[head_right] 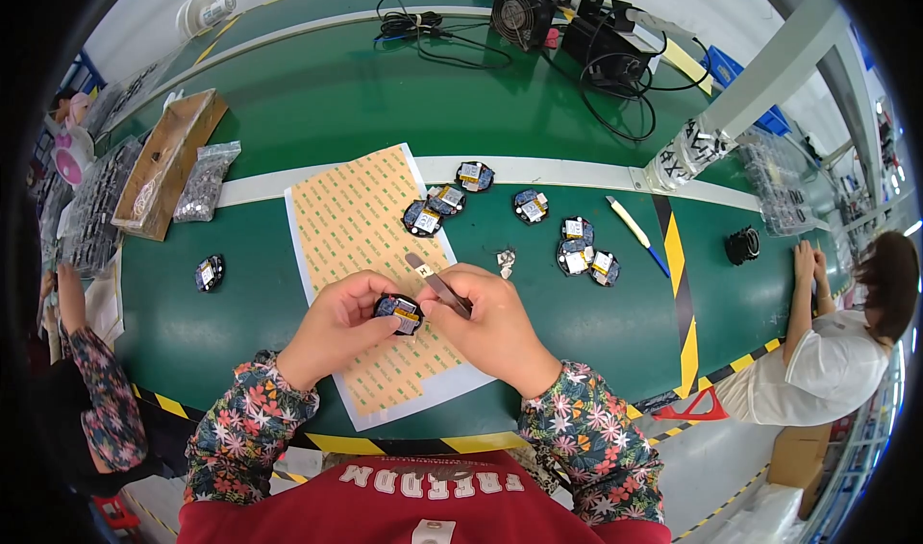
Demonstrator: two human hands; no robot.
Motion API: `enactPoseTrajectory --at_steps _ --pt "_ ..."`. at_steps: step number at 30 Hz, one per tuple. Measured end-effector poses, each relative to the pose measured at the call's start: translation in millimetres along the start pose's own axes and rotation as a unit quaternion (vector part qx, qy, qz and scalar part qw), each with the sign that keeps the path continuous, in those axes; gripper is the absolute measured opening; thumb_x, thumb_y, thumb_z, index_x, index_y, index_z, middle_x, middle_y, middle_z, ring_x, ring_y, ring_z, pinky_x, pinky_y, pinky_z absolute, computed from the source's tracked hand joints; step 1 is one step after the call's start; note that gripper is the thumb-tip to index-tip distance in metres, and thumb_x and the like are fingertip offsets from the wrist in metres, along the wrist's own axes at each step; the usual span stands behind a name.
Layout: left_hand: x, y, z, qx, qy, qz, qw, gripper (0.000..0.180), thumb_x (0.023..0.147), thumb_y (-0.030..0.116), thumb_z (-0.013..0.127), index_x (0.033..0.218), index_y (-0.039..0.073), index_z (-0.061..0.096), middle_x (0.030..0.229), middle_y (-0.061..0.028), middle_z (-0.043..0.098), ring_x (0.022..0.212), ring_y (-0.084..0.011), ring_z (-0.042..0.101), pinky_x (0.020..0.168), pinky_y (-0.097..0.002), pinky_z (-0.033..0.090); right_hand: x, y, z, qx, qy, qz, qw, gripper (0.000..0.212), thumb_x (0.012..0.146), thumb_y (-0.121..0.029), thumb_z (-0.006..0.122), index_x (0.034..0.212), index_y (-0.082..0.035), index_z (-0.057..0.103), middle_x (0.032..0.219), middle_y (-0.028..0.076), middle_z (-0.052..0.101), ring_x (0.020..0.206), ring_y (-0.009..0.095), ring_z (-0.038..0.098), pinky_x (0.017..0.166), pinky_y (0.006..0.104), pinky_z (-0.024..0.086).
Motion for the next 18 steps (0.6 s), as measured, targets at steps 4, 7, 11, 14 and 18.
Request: enactPoseTrajectory --at_steps 4,7,11,14,18 --pt "-0.7 1.6 0.0 0.011 -0.001 0.000 1.000 0.022 0.080 0.000 0.056 0.101 0.002 0.049 0.088 -0.0022 0.059 0.075 -0.0062 0.057 0.062 -0.0185 0.046 -0.3 0.6 -0.5 0.001 -0.001 -0.001 1.000 0.006 0.078 -0.002 0.059 0.082 0.002 0.060 0.068 -0.005 0.042 0.055 0.001 0.033 0.049 0.0184 0.029" --pt "-1.8 6.6 0.4 -0.006 0.001 -0.042 0.999 0.023 0.081 0.001 0.055 0.103 0.002 0.049 0.086 -0.0028 0.060 0.071 -0.0060 0.057 0.057 -0.0176 0.044 -0.3 0.2 -0.5 0.026 -0.008 0.023 0.999 0.006 0.078 -0.003 0.059 0.082 0.001 0.060 0.065 -0.006 0.041 0.055 0.001 0.033 0.049 0.0183 0.028" --pt "-1.4 6.8 0.2 -0.010 0.003 -0.062 0.998 0.024 0.082 0.002 0.054 0.106 0.003 0.048 0.084 -0.0041 0.060 0.067 -0.0067 0.057 0.053 -0.0176 0.044 0.8 2.6 0.9 0.030 -0.002 0.038 0.999 0.006 0.079 -0.005 0.059 0.081 0.001 0.059 0.064 -0.006 0.041 0.056 0.001 0.032 0.049 0.0187 0.028" --pt "-0.5 7.3 0.4 -0.024 0.003 -0.069 0.997 0.024 0.083 0.003 0.055 0.106 0.002 0.048 0.084 -0.0046 0.060 0.065 -0.0076 0.058 0.051 -0.0180 0.045 1.1 5.9 1.5 0.022 0.009 0.027 0.999 0.007 0.080 -0.007 0.058 0.080 0.001 0.059 0.064 -0.006 0.042 0.056 0.001 0.032 0.049 0.0192 0.028" --pt "-0.1 6.6 -1.7 -0.029 0.009 -0.066 0.997 0.023 0.084 0.005 0.055 0.106 0.002 0.049 0.084 -0.0056 0.061 0.064 -0.0092 0.059 0.050 -0.0187 0.046 1.9 5.8 2.9 0.019 0.010 0.031 0.999 0.009 0.080 -0.009 0.059 0.079 0.000 0.059 0.063 -0.006 0.042 0.056 0.002 0.033 0.049 0.0196 0.029"
Point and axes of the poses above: each hand's wrist, its own x-axis towards the middle knuckle, its own z-axis out of the palm, y = z × x, the point moved 2 cm from there along x, towards the middle knuckle
